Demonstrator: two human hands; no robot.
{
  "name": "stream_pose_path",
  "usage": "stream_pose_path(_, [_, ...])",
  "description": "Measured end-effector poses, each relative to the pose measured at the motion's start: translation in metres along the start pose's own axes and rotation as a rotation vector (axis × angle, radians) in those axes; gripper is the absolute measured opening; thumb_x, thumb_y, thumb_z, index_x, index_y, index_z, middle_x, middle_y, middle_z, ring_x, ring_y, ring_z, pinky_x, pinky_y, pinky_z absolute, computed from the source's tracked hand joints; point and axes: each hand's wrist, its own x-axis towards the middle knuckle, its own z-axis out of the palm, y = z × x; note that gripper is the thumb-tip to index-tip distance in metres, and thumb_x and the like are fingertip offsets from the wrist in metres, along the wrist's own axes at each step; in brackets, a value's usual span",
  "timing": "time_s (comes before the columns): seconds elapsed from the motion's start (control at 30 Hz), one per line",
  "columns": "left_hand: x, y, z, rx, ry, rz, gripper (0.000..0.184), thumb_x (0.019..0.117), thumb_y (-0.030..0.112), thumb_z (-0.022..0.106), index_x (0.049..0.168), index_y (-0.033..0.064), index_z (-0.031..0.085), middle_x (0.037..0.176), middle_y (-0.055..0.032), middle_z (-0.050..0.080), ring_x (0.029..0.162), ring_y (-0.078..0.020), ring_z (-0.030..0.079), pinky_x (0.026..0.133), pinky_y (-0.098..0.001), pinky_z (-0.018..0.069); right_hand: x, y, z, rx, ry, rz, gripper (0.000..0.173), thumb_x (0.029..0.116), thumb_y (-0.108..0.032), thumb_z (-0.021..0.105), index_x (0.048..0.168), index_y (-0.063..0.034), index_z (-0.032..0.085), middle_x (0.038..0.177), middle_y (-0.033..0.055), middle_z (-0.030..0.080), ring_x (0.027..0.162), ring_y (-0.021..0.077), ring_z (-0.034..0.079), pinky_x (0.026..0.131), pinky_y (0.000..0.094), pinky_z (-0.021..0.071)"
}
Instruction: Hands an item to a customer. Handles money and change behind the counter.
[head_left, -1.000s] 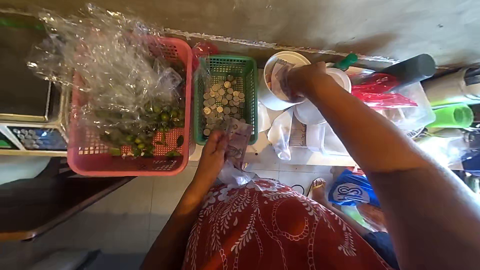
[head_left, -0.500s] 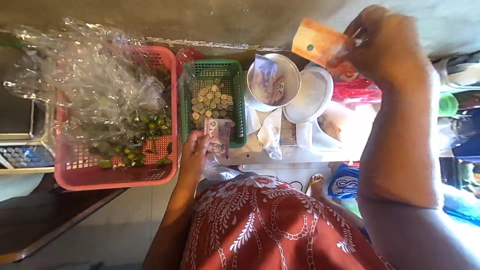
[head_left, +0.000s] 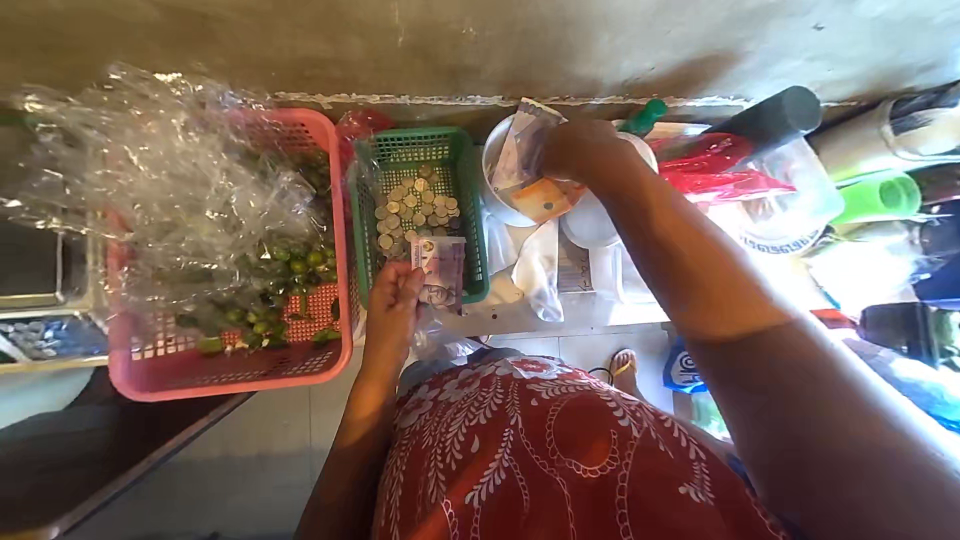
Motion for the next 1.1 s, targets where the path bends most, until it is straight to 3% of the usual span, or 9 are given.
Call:
stream_pose_path(0.1, [-0.004, -0.005, -0.005, -0.039, 0.008, 0.010, 0.010, 0.1067, 0.019, 0.054, 0.106, 0.0110, 0.058, 0.080, 0.0007, 0.059, 0.059, -0.0056, 0.053, 0.052, -0.0194, 0.0450, 0.025, -0.014, 0.012, -0.039, 0.002, 0.003, 0.032, 0.0948, -0.017, 0.068, 0.116, 0.0065, 0.067, 0.124, 0.0334, 0.063, 0.119, 0.0537, 0.059, 0.087, 0.0777, 0.0435])
stream_pose_path(0.43, [-0.007, 0.000, -0.004, -0.205, 0.039, -0.033, 0.009, 0.1048, 0.011, 0.055, 0.113, 0.0098, 0.053, 0.084, -0.0019, 0.061, 0.062, -0.0094, 0.060, 0.056, -0.0246, 0.0541, 0.047, -0.009, 0.026, 0.149, 0.088, -0.020, 0.036, 0.0915, -0.022, 0.071, 0.111, 0.0073, 0.067, 0.119, 0.0344, 0.064, 0.114, 0.0556, 0.060, 0.085, 0.0789, 0.0450])
stream_pose_path(0.57, [0.025, 0.028, 0.020, -0.256, -0.033, 0.159, 0.017, 0.1035, 0.004, 0.054, 0.120, 0.0001, 0.054, 0.093, -0.0089, 0.069, 0.072, -0.0171, 0.069, 0.064, -0.0339, 0.0617, 0.009, 0.020, 0.003, 0.318, 0.242, -0.088, 0.018, 0.0935, -0.018, 0.070, 0.105, -0.0053, 0.077, 0.110, 0.0288, 0.070, 0.108, 0.0524, 0.064, 0.088, 0.0783, 0.0450])
stream_pose_path(0.73, [0.085, 0.064, 0.084, -0.173, 0.008, 0.372, 0.023, 0.1055, 0.009, 0.053, 0.125, -0.0038, 0.051, 0.094, -0.0111, 0.068, 0.067, -0.0168, 0.068, 0.060, -0.0348, 0.0609, -0.040, 0.063, 0.014, 0.707, 0.476, -0.127, 0.021, 0.0938, -0.018, 0.072, 0.105, -0.0012, 0.074, 0.090, 0.0182, 0.069, 0.079, 0.0305, 0.064, 0.077, 0.0566, 0.0520])
stream_pose_path(0.8, [0.107, 0.066, 0.107, 0.093, 0.043, 0.418, 0.025, 0.1060, 0.013, 0.051, 0.125, -0.0030, 0.053, 0.092, -0.0133, 0.068, 0.069, -0.0206, 0.068, 0.062, -0.0391, 0.0592, -0.051, 0.073, 0.029, 0.892, 0.564, -0.127, 0.020, 0.0922, -0.016, 0.074, 0.105, -0.0013, 0.072, 0.082, 0.0096, 0.064, 0.067, 0.0160, 0.055, 0.067, 0.0396, 0.0504])
stream_pose_path(0.87, [0.119, 0.071, 0.121, 0.488, -0.018, 0.347, 0.032, 0.1058, 0.016, 0.048, 0.133, 0.0004, 0.054, 0.100, -0.0186, 0.071, 0.088, -0.0325, 0.072, 0.078, -0.0512, 0.0579, -0.057, 0.077, 0.040, 1.105, 0.652, -0.117, 0.017, 0.0899, -0.011, 0.076, 0.103, -0.0021, 0.071, 0.079, 0.0029, 0.066, 0.064, 0.0057, 0.057, 0.065, 0.0272, 0.0520])
stream_pose_path(0.97, [0.124, 0.078, 0.136, 0.933, -0.215, 0.222, 0.039, 0.1018, 0.016, 0.054, 0.139, 0.0059, 0.054, 0.117, -0.0222, 0.069, 0.106, -0.0422, 0.069, 0.086, -0.0632, 0.0538, -0.064, 0.081, 0.048, 1.324, 0.693, -0.128, 0.013, 0.0905, -0.005, 0.075, 0.102, -0.0014, 0.071, 0.082, 0.0012, 0.072, 0.070, 0.0027, 0.066, 0.071, 0.0231, 0.0582])
stream_pose_path(1.03, [0.127, 0.084, 0.138, 0.912, -0.225, 0.239, 0.049, 0.0991, 0.016, 0.057, 0.147, 0.0087, 0.051, 0.139, -0.0204, 0.059, 0.116, -0.0393, 0.065, 0.093, -0.0607, 0.0538, -0.067, 0.084, 0.045, 1.376, 0.688, -0.139, 0.010, 0.0909, -0.005, 0.075, 0.101, -0.0025, 0.072, 0.081, 0.0004, 0.073, 0.070, 0.0029, 0.067, 0.070, 0.0227, 0.0585])
stream_pose_path(1.1, [0.130, 0.090, 0.132, 0.709, -0.158, 0.381, 0.052, 0.0953, 0.013, 0.059, 0.146, 0.0047, 0.051, 0.138, -0.0215, 0.057, 0.116, -0.0362, 0.064, 0.093, -0.0544, 0.0549, -0.071, 0.086, 0.040, 1.388, 0.672, -0.144, 0.010, 0.0921, -0.008, 0.074, 0.101, -0.0037, 0.073, 0.082, 0.0000, 0.073, 0.071, 0.0031, 0.067, 0.070, 0.0228, 0.0583])
